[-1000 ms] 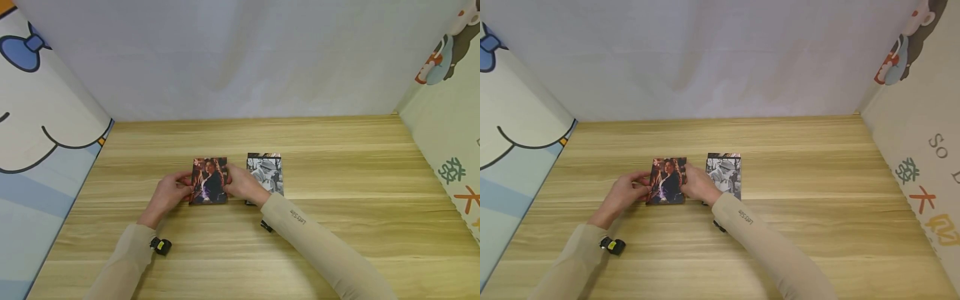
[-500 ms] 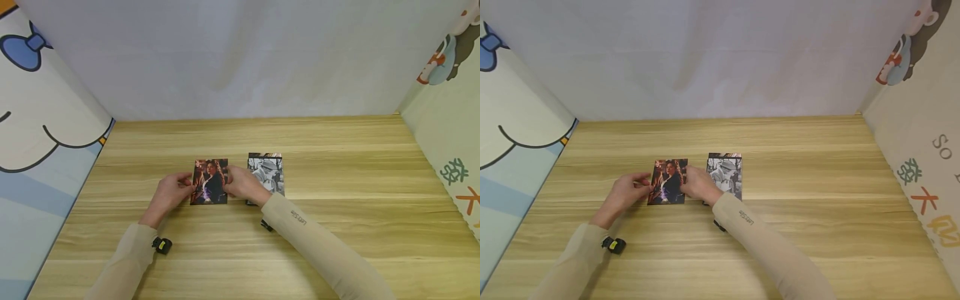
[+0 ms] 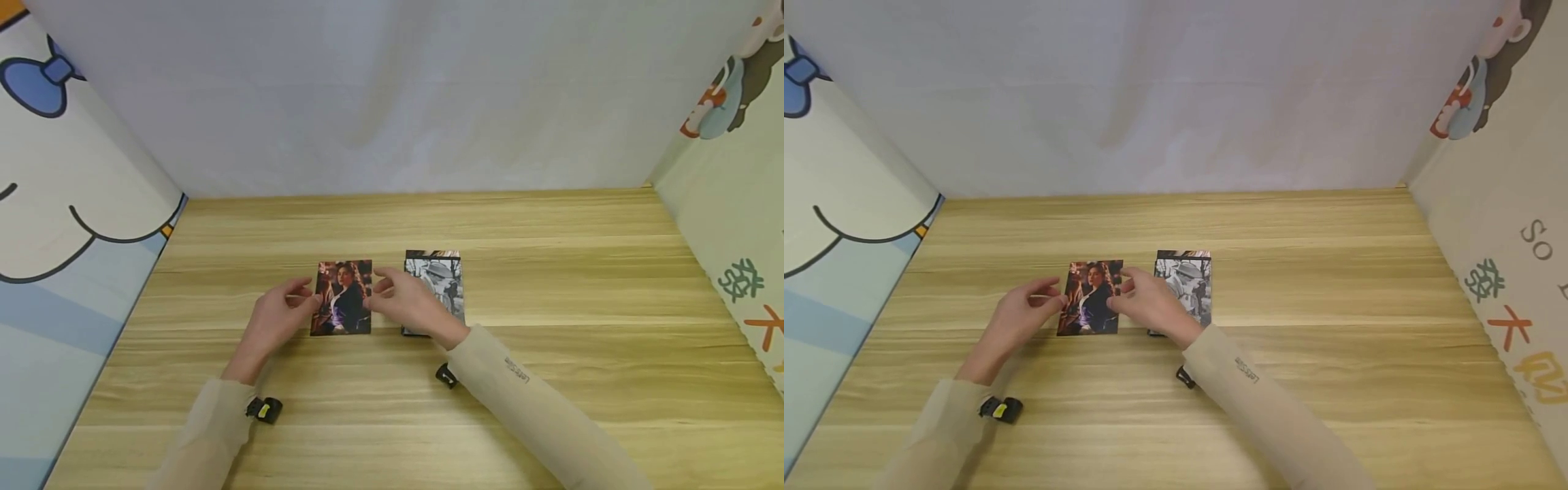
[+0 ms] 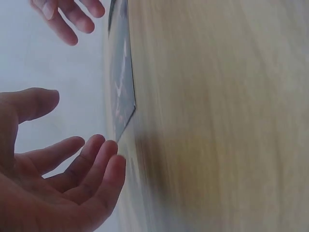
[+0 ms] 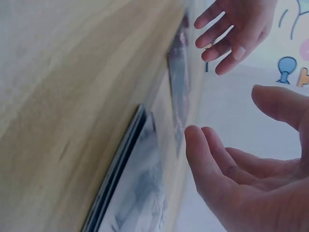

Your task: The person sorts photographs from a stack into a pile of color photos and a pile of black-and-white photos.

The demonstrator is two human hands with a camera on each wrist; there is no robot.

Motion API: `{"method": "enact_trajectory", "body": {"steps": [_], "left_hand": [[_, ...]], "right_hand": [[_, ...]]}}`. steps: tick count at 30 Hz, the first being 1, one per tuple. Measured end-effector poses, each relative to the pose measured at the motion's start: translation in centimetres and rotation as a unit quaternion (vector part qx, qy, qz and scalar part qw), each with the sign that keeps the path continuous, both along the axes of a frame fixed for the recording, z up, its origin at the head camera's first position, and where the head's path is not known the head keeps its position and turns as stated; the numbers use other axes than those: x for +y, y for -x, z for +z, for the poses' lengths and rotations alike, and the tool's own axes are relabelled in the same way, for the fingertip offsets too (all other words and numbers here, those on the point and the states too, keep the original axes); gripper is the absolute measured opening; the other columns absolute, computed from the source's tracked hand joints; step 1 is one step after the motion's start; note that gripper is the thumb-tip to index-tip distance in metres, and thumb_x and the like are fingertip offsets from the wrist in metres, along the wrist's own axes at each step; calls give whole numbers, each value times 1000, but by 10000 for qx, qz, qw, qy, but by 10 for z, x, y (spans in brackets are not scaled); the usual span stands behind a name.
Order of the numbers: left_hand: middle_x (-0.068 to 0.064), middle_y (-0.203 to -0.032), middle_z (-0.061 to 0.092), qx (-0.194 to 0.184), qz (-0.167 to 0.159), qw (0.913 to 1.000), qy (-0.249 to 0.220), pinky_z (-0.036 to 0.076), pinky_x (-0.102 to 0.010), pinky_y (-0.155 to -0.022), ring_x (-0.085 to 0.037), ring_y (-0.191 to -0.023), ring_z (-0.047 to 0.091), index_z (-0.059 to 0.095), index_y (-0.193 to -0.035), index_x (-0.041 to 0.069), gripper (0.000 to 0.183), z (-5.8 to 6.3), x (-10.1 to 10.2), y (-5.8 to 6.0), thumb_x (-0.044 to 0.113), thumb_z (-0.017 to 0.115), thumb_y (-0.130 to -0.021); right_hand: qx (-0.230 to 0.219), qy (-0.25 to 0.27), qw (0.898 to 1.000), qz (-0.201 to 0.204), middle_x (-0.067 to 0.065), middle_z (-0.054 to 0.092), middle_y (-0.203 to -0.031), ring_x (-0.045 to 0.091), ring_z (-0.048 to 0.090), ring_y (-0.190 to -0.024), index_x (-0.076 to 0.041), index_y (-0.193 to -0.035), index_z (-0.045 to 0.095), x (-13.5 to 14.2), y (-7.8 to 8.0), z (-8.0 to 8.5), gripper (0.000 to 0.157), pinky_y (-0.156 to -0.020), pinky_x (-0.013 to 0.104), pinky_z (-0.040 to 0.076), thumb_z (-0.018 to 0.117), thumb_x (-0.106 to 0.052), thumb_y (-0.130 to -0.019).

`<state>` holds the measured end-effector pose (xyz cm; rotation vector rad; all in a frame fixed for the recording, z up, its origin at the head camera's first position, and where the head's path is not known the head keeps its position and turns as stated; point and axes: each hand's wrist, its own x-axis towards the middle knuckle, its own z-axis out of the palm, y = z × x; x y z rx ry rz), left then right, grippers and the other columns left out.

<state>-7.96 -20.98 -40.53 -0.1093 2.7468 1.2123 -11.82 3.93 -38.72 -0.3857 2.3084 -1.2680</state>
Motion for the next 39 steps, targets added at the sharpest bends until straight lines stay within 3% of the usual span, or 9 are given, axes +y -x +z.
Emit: {"method": "enact_trajectory", "body": {"steps": [9,16,29,34,39], "left_hand": [[-26,-136,62,436,248,9957,-779,52,-49,-105,-39,-127,60,53,-147,-3,53,6,19,-6,18,67,-101],[-21,-139,63,885,268,9895,-1106,50,-48,-107,-35,-128,59,57,-145,0,47,10,39,-11,14,66,-101],[-18,-141,59,1541,-156,9757,-1550,53,-51,-102,-37,-126,60,60,-142,2,47,10,83,-14,13,72,-98],[-18,-143,55,1542,-240,9739,-1648,54,-49,-101,-34,-126,59,58,-145,3,53,9,101,-12,12,74,-94],[-13,-141,57,1526,-377,9735,-1660,55,-44,-100,-29,-125,62,58,-144,4,53,7,115,-9,10,75,-93]], "right_hand": [[526,675,9963,-42,15,58,-146,32,56,-133,-1,-155,43,26,-7,8,64,-111,47,47,66,-25,-101],[944,706,9929,-131,11,55,-150,29,53,-137,-7,-156,43,45,-13,13,63,-114,45,44,65,-29,-102],[1377,665,9868,-540,17,59,-144,32,57,-130,-3,-155,45,74,-19,13,62,-110,47,48,70,-21,-100],[1621,418,9842,-583,18,62,-137,34,63,-119,-5,-154,47,80,-19,11,62,-102,47,53,71,-21,-99],[1767,317,9814,-687,19,62,-136,37,63,-119,-3,-152,48,86,-20,11,61,-101,50,53,72,-17,-98]]}}
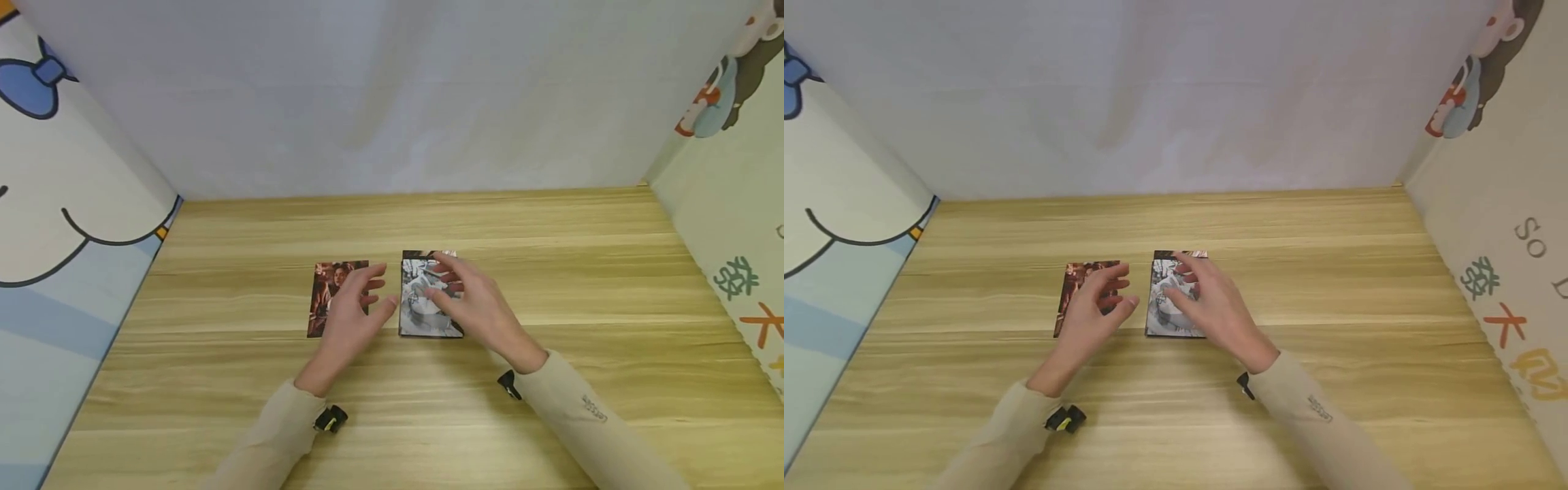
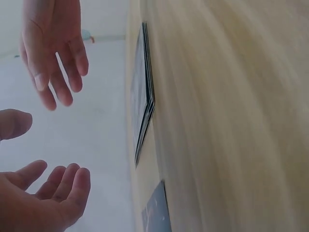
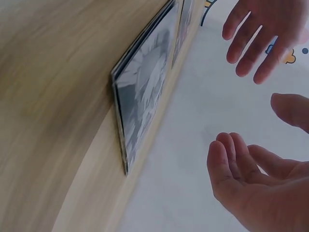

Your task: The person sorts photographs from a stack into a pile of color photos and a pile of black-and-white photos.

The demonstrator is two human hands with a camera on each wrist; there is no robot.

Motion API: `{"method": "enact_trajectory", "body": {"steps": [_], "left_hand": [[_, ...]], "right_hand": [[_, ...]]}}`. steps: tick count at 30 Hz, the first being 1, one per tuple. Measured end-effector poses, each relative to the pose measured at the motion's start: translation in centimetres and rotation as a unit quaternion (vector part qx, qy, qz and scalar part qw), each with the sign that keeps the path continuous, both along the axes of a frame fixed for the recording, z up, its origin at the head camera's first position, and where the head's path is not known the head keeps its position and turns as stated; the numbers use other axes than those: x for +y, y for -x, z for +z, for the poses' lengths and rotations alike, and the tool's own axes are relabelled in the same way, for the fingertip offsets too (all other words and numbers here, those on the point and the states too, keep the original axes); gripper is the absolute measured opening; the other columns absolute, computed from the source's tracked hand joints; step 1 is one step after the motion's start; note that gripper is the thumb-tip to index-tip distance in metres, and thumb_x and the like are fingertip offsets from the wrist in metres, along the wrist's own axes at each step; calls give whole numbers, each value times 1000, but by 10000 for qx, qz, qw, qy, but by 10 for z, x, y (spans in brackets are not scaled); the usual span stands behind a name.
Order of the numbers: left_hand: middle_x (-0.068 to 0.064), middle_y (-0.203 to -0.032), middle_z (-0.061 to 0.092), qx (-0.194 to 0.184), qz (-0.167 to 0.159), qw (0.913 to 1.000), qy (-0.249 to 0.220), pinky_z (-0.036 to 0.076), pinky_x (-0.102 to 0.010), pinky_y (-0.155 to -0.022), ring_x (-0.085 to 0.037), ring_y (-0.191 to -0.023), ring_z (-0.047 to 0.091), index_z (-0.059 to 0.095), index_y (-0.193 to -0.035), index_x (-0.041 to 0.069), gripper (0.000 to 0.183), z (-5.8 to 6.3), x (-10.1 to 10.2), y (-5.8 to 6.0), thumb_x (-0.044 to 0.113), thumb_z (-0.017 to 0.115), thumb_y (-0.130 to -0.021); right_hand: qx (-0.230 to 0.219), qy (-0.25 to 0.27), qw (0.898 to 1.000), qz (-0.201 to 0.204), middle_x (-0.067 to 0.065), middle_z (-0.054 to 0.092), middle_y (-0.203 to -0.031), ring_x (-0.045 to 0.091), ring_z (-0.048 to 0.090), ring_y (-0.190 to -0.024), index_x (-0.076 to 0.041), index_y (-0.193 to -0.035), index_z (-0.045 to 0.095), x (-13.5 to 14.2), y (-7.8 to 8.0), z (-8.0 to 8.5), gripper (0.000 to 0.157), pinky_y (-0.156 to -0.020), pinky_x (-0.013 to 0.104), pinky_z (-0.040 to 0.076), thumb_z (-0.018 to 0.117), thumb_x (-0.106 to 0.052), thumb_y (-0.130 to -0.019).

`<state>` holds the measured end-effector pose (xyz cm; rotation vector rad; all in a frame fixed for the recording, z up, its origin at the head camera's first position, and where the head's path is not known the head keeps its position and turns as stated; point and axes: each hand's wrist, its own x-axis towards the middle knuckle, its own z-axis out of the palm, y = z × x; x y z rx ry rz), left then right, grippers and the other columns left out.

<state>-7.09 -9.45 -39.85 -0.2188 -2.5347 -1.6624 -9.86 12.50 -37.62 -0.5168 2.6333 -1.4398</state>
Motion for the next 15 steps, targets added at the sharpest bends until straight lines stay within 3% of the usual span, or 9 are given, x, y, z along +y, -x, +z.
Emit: {"method": "enact_trajectory", "body": {"steps": [15], "left_hand": [[-12,-142,57,-452,-199,9987,156,54,-44,-101,-31,-124,61,56,-145,2,58,-10,21,9,20,75,-93]], "right_hand": [[1,-413,9990,-143,24,61,-134,39,61,-121,5,-150,47,19,9,-12,61,-104,51,52,71,-14,-97]]}}
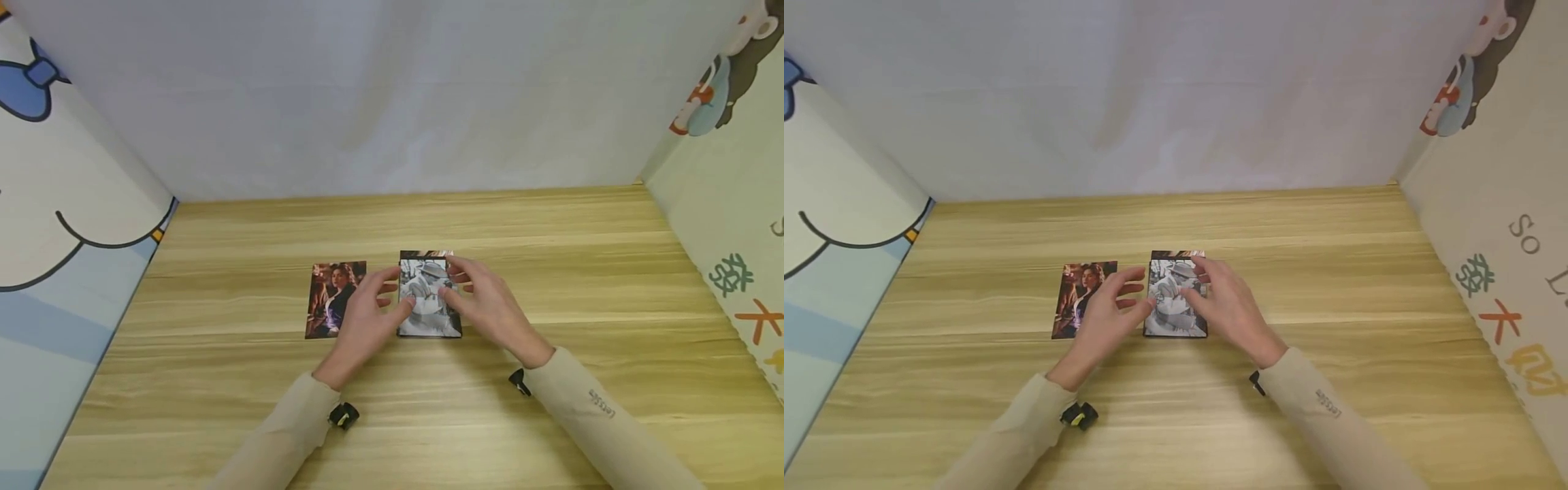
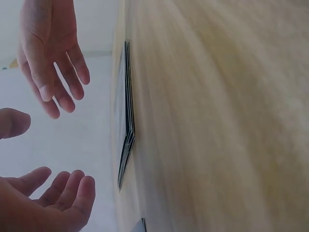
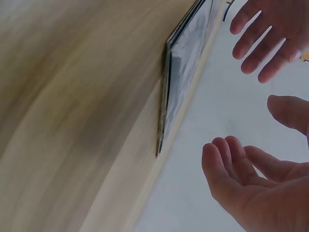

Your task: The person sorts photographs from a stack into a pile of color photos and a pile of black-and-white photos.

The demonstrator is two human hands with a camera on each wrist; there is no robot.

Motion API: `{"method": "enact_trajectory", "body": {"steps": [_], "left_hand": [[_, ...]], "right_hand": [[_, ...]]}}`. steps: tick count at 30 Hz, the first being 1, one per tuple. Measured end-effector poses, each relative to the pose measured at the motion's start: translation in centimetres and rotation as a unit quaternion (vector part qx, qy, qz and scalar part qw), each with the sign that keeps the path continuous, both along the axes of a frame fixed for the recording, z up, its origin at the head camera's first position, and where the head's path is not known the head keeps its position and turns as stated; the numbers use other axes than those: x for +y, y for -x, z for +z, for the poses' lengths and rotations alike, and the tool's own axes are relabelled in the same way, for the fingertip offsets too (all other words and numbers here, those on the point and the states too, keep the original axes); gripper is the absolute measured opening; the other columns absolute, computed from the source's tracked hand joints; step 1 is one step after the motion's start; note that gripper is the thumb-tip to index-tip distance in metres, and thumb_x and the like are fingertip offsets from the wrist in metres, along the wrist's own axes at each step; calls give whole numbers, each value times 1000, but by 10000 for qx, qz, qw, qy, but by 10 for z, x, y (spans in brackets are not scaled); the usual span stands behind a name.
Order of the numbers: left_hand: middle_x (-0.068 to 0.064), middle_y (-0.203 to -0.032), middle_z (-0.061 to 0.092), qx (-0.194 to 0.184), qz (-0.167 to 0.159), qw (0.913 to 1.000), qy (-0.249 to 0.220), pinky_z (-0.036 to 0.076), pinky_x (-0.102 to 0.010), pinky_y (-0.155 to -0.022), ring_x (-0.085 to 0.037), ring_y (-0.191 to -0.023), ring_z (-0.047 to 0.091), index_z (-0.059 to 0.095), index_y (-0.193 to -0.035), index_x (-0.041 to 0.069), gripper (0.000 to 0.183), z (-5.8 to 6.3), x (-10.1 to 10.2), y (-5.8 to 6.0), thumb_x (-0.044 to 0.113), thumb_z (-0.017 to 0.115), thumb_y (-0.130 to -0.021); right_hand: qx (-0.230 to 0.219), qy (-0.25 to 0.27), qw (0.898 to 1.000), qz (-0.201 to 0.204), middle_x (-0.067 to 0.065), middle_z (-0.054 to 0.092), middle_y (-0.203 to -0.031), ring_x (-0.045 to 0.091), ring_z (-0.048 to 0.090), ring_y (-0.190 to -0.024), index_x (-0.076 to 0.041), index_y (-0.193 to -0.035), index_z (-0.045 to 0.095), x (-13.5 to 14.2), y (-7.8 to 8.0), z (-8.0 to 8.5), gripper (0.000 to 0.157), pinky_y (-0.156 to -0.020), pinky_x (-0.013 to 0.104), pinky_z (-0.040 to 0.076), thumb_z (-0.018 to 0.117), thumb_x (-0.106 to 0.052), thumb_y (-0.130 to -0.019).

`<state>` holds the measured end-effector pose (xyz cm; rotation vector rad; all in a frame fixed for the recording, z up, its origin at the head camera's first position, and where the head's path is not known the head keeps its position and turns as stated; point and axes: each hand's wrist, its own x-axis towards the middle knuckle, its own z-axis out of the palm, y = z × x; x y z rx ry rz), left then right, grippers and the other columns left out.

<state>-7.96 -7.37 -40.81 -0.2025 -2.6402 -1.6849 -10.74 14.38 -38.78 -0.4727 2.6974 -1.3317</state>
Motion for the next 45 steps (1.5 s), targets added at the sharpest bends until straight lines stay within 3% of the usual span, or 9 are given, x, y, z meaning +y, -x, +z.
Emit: {"method": "enact_trajectory", "body": {"steps": [17,31,45], "left_hand": [[-19,-154,48,-1061,-374,9905,789,53,-54,-101,-39,-131,56,39,-158,8,80,-2,-5,7,37,75,-93],[-17,-151,52,-1375,-498,9859,818,52,-50,-103,-32,-129,58,39,-158,6,81,-4,-6,9,37,75,-93],[-18,-142,60,-1363,-481,9869,718,53,-49,-102,-33,-128,60,43,-157,7,76,-3,-3,6,36,74,-93]], "right_hand": [[-660,-397,9970,54,28,58,-141,44,60,-124,6,-151,44,22,5,-11,64,-103,55,52,70,-20,-99],[-1181,-175,9928,119,29,56,-143,42,63,-123,9,-151,43,22,4,-19,64,-101,49,54,68,-19,-99],[-1024,-125,9946,130,27,59,-141,38,65,-121,9,-150,45,19,1,-19,61,-103,48,53,66,-16,-99]]}}
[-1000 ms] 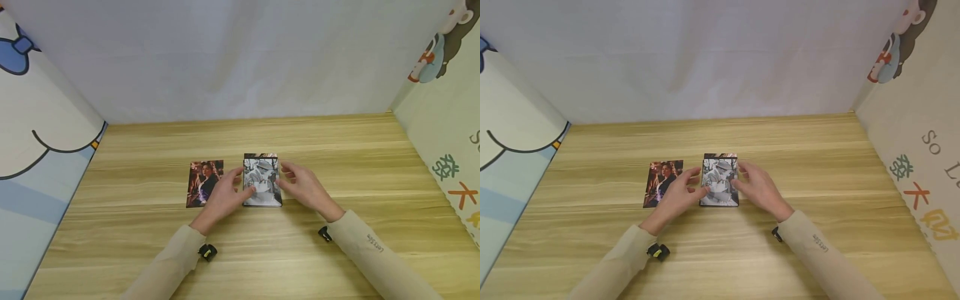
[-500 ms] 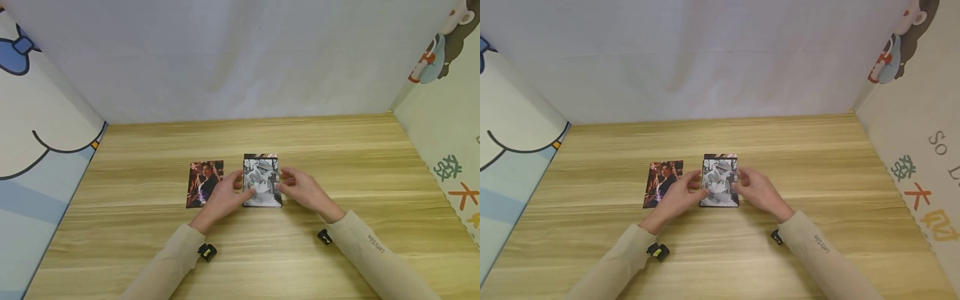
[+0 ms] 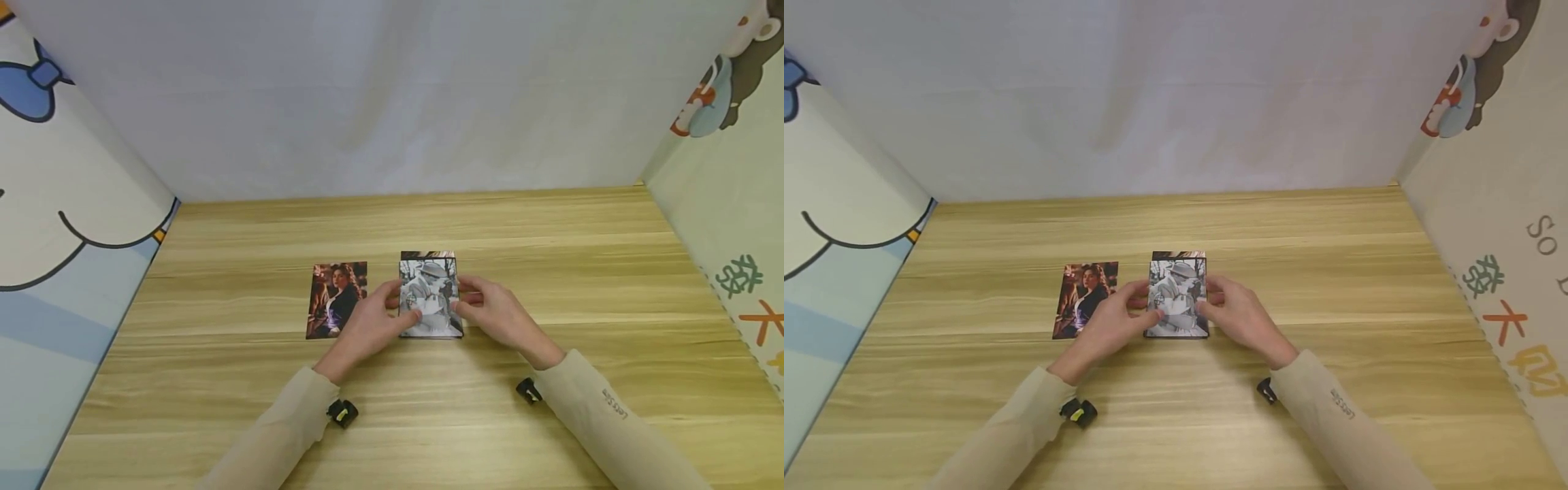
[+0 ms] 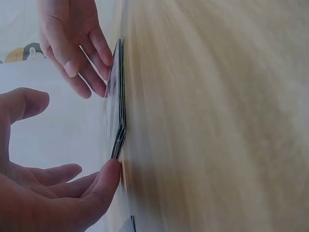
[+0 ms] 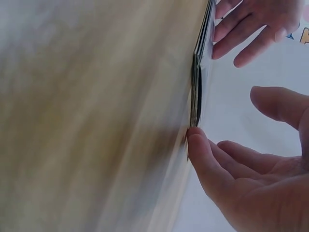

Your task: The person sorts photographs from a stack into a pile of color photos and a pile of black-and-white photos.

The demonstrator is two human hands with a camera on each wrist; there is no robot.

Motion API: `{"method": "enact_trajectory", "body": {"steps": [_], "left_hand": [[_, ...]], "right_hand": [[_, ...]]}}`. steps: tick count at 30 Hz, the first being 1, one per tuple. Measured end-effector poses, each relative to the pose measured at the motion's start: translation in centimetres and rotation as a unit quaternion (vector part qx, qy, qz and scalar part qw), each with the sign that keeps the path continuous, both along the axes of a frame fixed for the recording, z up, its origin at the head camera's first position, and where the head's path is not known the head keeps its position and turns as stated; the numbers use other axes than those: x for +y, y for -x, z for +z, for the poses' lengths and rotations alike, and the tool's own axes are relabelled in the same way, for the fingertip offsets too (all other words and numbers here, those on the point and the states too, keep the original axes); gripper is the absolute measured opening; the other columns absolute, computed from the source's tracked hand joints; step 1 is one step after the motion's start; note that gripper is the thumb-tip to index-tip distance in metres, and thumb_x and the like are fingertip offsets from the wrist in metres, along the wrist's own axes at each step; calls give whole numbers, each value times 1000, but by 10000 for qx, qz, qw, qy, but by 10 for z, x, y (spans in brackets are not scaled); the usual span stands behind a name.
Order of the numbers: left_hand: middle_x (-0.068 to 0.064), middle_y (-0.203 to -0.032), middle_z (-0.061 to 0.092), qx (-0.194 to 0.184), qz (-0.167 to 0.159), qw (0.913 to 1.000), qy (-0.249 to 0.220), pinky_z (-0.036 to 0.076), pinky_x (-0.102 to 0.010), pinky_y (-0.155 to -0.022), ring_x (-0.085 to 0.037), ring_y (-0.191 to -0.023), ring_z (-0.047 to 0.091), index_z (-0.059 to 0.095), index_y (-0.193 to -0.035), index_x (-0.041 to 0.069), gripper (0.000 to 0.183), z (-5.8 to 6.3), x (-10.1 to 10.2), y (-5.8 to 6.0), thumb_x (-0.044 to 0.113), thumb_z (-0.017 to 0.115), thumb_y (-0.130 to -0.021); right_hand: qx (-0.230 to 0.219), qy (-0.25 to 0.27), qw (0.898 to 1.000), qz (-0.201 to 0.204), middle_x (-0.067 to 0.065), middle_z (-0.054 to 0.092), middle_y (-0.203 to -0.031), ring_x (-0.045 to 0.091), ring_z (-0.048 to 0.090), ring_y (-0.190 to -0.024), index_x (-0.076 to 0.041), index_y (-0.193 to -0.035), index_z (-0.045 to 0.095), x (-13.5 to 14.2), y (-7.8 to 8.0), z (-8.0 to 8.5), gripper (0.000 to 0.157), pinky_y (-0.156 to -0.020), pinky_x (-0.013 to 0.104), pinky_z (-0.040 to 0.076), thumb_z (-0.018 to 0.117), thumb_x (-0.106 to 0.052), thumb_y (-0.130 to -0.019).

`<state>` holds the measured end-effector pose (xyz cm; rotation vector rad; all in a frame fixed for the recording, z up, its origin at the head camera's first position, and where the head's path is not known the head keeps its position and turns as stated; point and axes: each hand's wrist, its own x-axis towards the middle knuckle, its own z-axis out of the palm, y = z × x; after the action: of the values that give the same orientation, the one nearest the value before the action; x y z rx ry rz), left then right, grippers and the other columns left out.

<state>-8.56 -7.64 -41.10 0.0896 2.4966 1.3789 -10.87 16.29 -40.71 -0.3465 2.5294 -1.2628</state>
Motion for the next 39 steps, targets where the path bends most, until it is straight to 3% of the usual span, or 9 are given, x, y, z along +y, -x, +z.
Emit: {"method": "enact_trajectory", "body": {"steps": [15,24,32,39], "left_hand": [[-15,-146,59,217,256,9994,-49,51,-50,-105,-33,-127,62,48,-154,9,69,2,2,-7,34,73,-94],[-15,-140,64,555,728,9916,-919,58,-42,-96,-32,-120,68,58,-143,0,51,-2,0,-5,16,68,-95],[-12,-134,67,811,1049,9857,-1036,61,-40,-86,-35,-107,73,63,-139,4,46,-3,0,-5,8,69,-93],[-9,-133,68,840,1123,9821,-1259,62,-31,-72,-25,-95,76,64,-138,5,51,-3,1,-6,3,71,-88]], "right_hand": [[14,176,9998,-15,27,53,-147,41,63,-123,7,-154,40,1,-8,4,64,-100,47,55,66,-17,-100],[193,339,9992,-92,27,53,-148,45,68,-113,7,-156,35,5,-12,4,60,-93,51,58,56,-11,-104],[121,690,9974,-155,27,52,-149,39,71,-107,7,-156,36,7,-14,4,59,-93,47,59,57,-7,-103],[145,746,9966,-311,24,52,-149,41,68,-113,5,-155,39,7,-14,5,61,-88,42,61,62,-5,-99]]}}
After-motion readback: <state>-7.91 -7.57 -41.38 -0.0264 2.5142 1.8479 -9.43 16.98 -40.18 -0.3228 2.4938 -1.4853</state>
